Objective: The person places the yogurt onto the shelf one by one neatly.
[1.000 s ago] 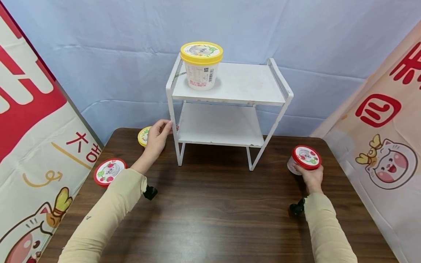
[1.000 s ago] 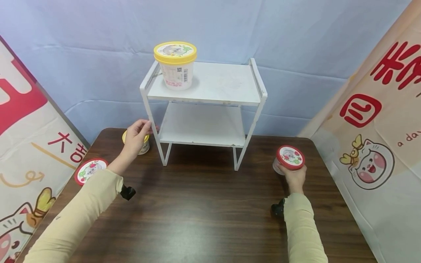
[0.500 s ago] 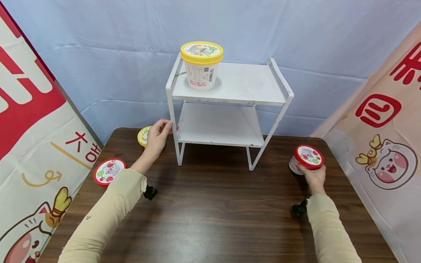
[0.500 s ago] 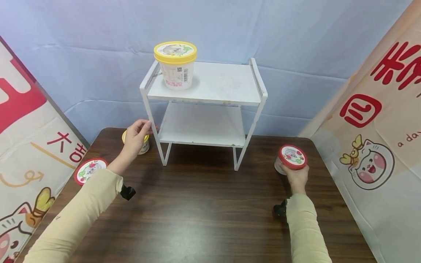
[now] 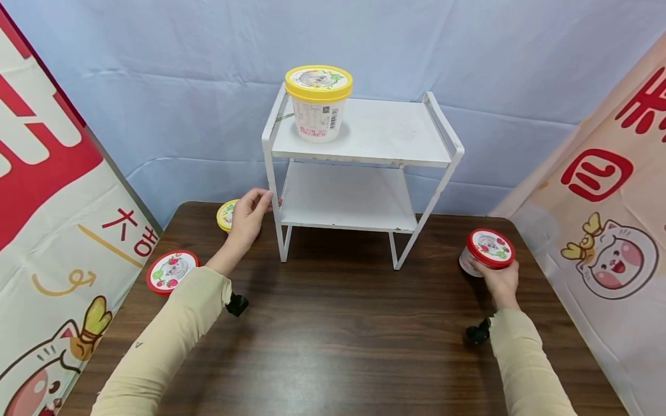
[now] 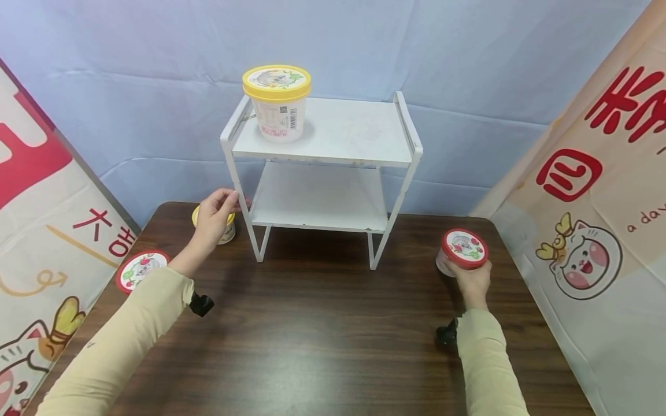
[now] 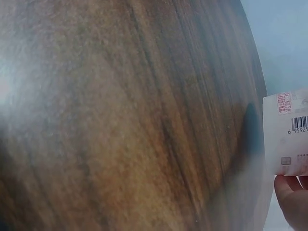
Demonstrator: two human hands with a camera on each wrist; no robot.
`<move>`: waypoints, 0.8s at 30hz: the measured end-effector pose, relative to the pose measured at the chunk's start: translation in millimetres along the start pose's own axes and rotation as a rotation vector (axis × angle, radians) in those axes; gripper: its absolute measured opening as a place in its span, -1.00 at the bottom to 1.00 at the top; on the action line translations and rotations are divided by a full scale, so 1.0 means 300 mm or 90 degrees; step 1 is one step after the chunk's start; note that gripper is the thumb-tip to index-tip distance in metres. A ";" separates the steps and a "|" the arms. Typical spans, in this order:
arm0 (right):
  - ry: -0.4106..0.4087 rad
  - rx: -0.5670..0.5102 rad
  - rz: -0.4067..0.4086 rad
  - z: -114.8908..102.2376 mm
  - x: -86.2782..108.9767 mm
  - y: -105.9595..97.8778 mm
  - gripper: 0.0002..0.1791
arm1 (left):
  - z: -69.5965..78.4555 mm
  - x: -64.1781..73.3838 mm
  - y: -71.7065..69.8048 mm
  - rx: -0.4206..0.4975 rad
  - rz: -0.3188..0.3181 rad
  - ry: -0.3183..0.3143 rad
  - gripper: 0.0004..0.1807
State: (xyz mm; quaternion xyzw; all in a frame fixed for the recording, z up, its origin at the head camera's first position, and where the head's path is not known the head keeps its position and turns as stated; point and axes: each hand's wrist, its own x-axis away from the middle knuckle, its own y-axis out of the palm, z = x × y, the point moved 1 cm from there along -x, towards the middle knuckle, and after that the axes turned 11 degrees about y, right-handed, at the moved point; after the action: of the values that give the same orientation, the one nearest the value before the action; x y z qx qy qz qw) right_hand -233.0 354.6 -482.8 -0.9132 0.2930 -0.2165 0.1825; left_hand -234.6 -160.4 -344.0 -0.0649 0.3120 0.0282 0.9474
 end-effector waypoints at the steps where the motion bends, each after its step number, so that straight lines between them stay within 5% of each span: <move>1: 0.000 0.002 0.001 0.001 0.000 -0.001 0.09 | 0.000 0.000 0.000 0.001 0.000 0.000 -0.75; 24: -0.074 0.030 0.008 -0.019 0.041 -0.029 0.04 | 0.005 0.001 0.001 0.003 0.000 0.000 -0.75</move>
State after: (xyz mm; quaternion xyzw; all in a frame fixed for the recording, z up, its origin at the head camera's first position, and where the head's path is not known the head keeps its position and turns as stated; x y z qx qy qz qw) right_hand -222.9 352.7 -470.5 -0.9178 0.2827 -0.1684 0.2222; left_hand -233.6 -159.8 -343.1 -0.0625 0.3120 0.0277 0.9476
